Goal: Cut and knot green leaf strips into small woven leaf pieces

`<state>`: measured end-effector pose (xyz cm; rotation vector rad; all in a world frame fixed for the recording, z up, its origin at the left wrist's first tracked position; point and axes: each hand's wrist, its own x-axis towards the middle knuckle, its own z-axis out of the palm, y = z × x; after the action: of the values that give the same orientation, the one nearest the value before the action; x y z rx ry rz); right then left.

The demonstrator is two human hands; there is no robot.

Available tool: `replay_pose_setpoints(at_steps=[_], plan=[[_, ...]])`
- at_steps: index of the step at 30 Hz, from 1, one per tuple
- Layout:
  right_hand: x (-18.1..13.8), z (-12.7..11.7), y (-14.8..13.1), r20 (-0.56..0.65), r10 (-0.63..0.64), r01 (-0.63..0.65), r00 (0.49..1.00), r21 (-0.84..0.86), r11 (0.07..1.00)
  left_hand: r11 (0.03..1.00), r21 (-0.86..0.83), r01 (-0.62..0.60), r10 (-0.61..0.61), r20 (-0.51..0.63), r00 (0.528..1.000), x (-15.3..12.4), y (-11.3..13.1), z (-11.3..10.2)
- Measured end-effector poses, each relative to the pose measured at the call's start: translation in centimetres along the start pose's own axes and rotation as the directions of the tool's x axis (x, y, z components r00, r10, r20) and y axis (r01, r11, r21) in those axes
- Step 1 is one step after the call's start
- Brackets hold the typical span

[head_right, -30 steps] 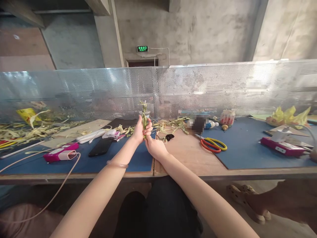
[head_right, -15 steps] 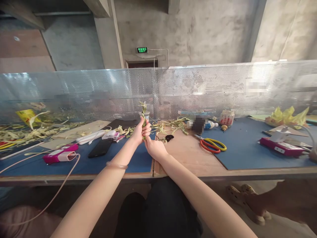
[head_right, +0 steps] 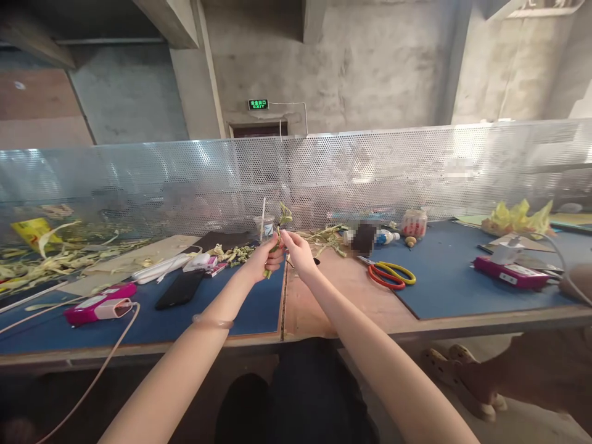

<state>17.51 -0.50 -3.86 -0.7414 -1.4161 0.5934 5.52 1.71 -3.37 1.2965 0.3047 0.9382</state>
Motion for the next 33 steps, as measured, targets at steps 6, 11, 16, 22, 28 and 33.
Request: replay_pose_setpoints(at_steps=[6, 11, 16, 22, 28, 33], plan=[[1.8, 0.1, 0.2, 0.08, 0.128, -0.146, 0.988, 0.289, 0.946, 0.994, 0.08, 0.077, -0.075, -0.024, 0.997, 0.2, -0.3, -0.2], [2.0, 0.5, 2.4, -0.001, 0.217, -0.195, 0.976, 0.43, 0.882, 0.974, 0.142, 0.177, -0.171, -0.051, 0.984, 0.5, -0.8, -0.4], [1.7, 0.5, 4.3, -0.024, 0.285, -0.236, 0.958, 0.497, 0.835, 0.94, 0.187, 0.287, -0.279, -0.069, 0.958, 0.5, -1.1, -0.7], [1.6, -0.2, 4.7, -0.012, 0.302, -0.249, 0.953, 0.535, 0.807, 0.922, 0.183, 0.342, -0.342, -0.033, 0.939, 0.4, -1.1, -0.5], [1.5, -0.3, 4.2, 0.005, 0.316, -0.265, 0.949, 0.559, 0.786, 0.914, 0.188, 0.359, -0.365, -0.004, 0.931, 0.3, -0.9, -0.3], [1.2, -0.6, 3.8, 0.018, 0.344, -0.291, 0.939, 0.577, 0.763, 0.917, 0.202, 0.344, -0.348, -0.017, 0.937, 0.3, -1.0, -0.4]])
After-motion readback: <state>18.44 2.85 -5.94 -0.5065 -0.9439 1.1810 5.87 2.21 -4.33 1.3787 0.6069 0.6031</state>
